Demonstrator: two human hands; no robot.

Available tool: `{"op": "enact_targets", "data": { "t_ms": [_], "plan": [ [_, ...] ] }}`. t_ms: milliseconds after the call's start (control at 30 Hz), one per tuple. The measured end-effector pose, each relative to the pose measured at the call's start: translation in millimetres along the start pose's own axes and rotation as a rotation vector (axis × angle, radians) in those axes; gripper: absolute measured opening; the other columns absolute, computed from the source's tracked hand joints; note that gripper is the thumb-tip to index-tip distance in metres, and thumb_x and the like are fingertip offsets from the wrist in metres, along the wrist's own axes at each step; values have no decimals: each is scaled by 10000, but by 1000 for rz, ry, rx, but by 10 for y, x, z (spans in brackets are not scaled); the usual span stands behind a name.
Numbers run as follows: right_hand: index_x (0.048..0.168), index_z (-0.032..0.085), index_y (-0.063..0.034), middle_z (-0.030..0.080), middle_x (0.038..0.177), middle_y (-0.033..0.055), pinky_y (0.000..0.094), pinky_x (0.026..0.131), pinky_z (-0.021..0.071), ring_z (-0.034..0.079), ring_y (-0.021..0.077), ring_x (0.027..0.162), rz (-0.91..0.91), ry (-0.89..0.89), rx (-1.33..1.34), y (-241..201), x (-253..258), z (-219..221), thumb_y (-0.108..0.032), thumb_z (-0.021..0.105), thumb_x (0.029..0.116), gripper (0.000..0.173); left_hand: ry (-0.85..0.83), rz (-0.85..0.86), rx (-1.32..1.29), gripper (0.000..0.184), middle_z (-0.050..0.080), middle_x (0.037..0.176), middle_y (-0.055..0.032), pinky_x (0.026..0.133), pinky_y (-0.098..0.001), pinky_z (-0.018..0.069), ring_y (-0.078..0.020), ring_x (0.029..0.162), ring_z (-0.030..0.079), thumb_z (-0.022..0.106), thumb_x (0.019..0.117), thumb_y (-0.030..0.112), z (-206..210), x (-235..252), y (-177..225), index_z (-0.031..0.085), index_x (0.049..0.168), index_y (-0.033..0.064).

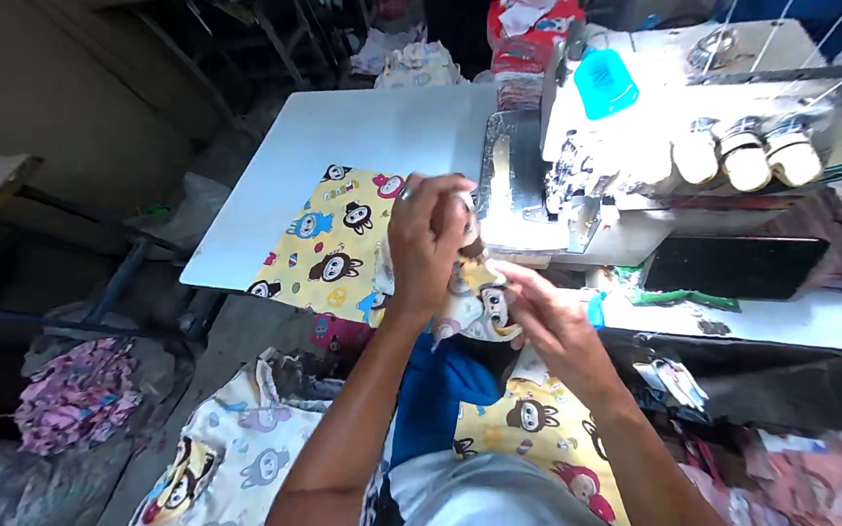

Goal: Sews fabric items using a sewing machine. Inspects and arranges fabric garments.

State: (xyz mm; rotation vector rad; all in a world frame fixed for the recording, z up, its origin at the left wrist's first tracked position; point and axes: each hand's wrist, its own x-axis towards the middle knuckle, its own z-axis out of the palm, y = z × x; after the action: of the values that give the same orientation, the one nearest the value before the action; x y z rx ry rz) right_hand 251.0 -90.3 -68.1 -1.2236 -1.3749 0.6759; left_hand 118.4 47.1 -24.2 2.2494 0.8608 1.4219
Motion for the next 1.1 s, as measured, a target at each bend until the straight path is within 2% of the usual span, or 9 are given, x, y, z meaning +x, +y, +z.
{"op": "enact_targets", "data": {
  "t_ms": [67,200,333,633,733,833,900,967,1100],
  "plan": [
    [1374,600,-79,698,865,-7,184,540,558,633,22,605,62,180,-8,4,-13,-117,-147,515,1058,335,-144,39,143,223,713,1003,-127,863,-446,508,-263,971,663,605,981,99,256,328,19,735,1156,54],
    [1328,639,-57,715,922,22,183,555,571,646,34,615,108,359,-43,214,-128,-228,-125,522,1053,307,-479,-258,287,471,691,1132,-203,978,-549,474,-378,1141,630,599,973,146,747,644,128,560,1432,50],
    [1226,682,-7,715,900,13,158,554,563,634,7,603,101,408,-30,219,-152,-294,-110,533,1044,257,-436,-174,245,521,658,1245,-268,1085,-518,419,-405,1234,595,570,961,52,877,634,112,483,1462,-63],
    [1192,713,-2,715,909,37,155,610,566,635,8,637,54,311,-146,282,-102,-338,-105,535,1039,256,-584,-50,81,767,610,1351,-265,1094,-410,436,-307,1251,612,652,939,76,747,825,-27,255,1578,-69],
    [1118,771,-61,685,914,63,209,622,528,623,80,693,-51,293,-472,331,-138,-367,-190,573,1035,251,-633,86,74,717,571,1407,-254,1163,-417,364,-325,1335,538,627,972,134,599,826,-148,288,1572,-62],
    [1076,793,-102,635,1010,140,279,622,509,615,185,778,-126,266,-731,288,-184,-372,-361,614,1018,319,-516,158,130,561,593,1406,-200,1151,-440,382,-331,1343,534,586,1005,115,333,607,-18,424,1523,-24],
    [1079,793,-109,646,1140,171,289,667,513,618,202,831,-168,247,-789,251,-209,-360,-372,632,1006,317,-464,116,103,643,536,1475,-153,1126,-436,427,-279,1368,508,583,1019,232,83,332,171,344,1578,21],
    [1028,795,-100,684,1197,166,307,654,525,655,211,819,-224,228,-811,236,-192,-344,-339,647,1000,283,-380,116,22,865,476,1534,-134,1125,-389,431,-218,1399,468,625,956,524,-64,-15,221,315,1584,17],
    [1092,737,-53,727,929,103,420,572,530,697,260,711,-125,98,-848,212,-87,-338,-396,597,1006,381,-225,92,-31,1143,305,1640,-144,1213,-399,316,-223,1512,306,770,759,689,-8,-680,51,276,1593,85]
  ]
}}
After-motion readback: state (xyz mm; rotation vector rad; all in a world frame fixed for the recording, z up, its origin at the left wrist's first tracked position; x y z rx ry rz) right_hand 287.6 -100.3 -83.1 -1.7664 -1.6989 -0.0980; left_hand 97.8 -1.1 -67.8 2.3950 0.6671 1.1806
